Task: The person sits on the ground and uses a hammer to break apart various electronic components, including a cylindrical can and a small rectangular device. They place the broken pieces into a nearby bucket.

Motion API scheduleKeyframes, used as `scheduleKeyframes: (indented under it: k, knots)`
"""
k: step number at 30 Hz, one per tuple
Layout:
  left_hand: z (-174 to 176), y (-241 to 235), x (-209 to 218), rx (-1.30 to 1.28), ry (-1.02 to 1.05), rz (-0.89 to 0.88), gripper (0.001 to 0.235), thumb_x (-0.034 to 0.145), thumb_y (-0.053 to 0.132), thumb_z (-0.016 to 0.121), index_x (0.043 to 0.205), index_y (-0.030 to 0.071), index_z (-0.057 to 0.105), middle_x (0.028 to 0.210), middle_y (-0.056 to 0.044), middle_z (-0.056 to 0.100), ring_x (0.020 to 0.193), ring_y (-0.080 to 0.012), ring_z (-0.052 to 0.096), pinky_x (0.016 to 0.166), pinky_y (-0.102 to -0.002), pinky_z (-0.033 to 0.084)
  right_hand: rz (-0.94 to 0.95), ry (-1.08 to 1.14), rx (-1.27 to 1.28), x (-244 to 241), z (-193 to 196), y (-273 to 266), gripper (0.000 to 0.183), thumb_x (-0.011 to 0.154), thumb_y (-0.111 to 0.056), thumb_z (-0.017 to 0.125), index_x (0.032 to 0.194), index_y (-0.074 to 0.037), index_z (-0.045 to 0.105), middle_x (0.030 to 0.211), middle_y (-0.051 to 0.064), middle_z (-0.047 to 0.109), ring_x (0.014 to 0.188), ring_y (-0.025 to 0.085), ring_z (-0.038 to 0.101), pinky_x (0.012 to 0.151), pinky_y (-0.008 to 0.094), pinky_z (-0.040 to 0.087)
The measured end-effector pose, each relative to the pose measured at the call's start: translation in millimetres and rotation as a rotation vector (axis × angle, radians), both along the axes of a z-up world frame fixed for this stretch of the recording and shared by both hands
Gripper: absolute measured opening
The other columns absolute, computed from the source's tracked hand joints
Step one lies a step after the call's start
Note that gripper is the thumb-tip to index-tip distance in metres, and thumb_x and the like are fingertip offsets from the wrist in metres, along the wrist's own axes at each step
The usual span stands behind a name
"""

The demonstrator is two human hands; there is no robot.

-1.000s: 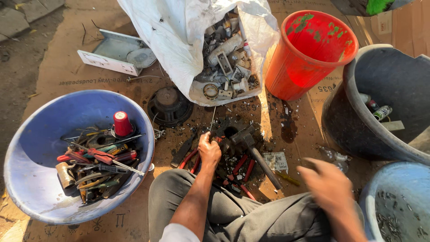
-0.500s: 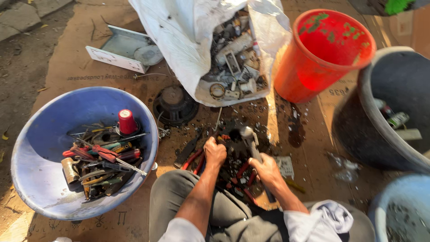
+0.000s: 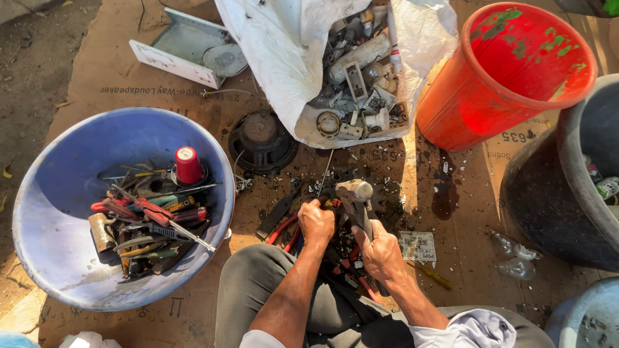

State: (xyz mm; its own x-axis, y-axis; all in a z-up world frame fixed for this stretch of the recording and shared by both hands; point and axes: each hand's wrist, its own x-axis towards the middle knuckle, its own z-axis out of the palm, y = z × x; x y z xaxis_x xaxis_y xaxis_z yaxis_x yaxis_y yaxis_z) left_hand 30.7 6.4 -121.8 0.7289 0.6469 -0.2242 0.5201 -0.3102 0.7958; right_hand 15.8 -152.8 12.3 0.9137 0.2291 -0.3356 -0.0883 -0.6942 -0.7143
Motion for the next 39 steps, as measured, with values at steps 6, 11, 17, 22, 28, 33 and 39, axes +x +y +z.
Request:
scheduleKeyframes:
  k: [6,11,17,22,28,33,39]
  knots:
    - [54.0,4.1,0.9,-0.115,0.142,-0.023,0.031,0.079,0.002,0.057,0.103,-0.012,0.07,0.103,-0.028,0.07,0.096,-0.0357,0.072,0.09,-0.043,0.058,0.268,-0.278,-0.142,2.4,-8.3,-2.9,0.031,0.103,-0.037,0.055,0.099,-0.009,0.068,0.067,0.011,0.061,0.05,0.021,0.058,0.043,0.039,0.045]
    - [57.3,2.5,-2.8,-0.072,0.112,-0.003,0.031,0.078,0.0,0.061,0.105,-0.009,0.071,0.108,-0.025,0.065,0.1,-0.0348,0.066,0.09,-0.042,0.056,0.001,-0.075,0.009,-3.1,-12.1,-7.6,0.036,0.098,-0.041,0.058,0.097,-0.006,0.062,0.055,0.009,0.063,0.045,0.02,0.06,0.042,0.039,0.047]
    - [45.4,0.0,-1.5,-0.102,0.098,-0.01,0.036,0.079,-0.002,0.06,0.113,-0.009,0.068,0.111,-0.021,0.062,0.102,-0.0299,0.066,0.086,-0.038,0.059,0.053,0.057,-0.102,7.0,-0.2,-2.8,0.044,0.102,-0.044,0.055,0.088,-0.002,0.061,0.059,0.006,0.063,0.048,0.016,0.059,0.042,0.038,0.048]
    - [48.0,-0.5,-5.1,-0.071,0.059,0.03,0.032,0.078,0.002,0.066,0.108,-0.009,0.07,0.114,-0.021,0.061,0.101,-0.0316,0.063,0.087,-0.041,0.056,-0.007,-0.02,0.015,-2.2,8.2,-9.0,0.041,0.097,-0.049,0.054,0.098,-0.01,0.063,0.054,0.007,0.059,0.042,0.016,0.054,0.039,0.039,0.044]
    - [58.8,8.2,-2.1,-0.145,0.104,0.181,0.019,0.085,0.014,0.066,0.094,-0.001,0.072,0.103,-0.015,0.063,0.096,-0.0253,0.062,0.081,-0.042,0.052,-0.136,0.16,0.25,-5.5,0.9,-12.5,0.047,0.098,-0.052,0.054,0.094,-0.006,0.06,0.057,0.003,0.056,0.041,0.016,0.055,0.036,0.036,0.047]
    - [45.3,24.9,5.2,-0.72,-0.361,0.565,0.012,0.077,0.004,0.064,0.088,0.006,0.06,0.087,-0.003,0.057,0.08,-0.0171,0.058,0.072,-0.036,0.051,-0.137,0.152,0.137,-2.1,-6.9,-15.4,0.052,0.1,-0.054,0.056,0.092,-0.003,0.06,0.062,0.001,0.052,0.047,0.014,0.053,0.041,0.036,0.05]
    - [55.2,27.0,3.1,-0.945,-0.344,0.65,0.01,0.087,0.012,0.066,0.084,0.007,0.058,0.069,-0.002,0.051,0.056,-0.0126,0.047,0.047,-0.029,0.04,0.013,0.114,-0.117,-0.7,-16.5,-5.6,0.042,0.097,-0.051,0.053,0.096,-0.009,0.063,0.058,0.003,0.058,0.049,0.015,0.056,0.047,0.037,0.045]
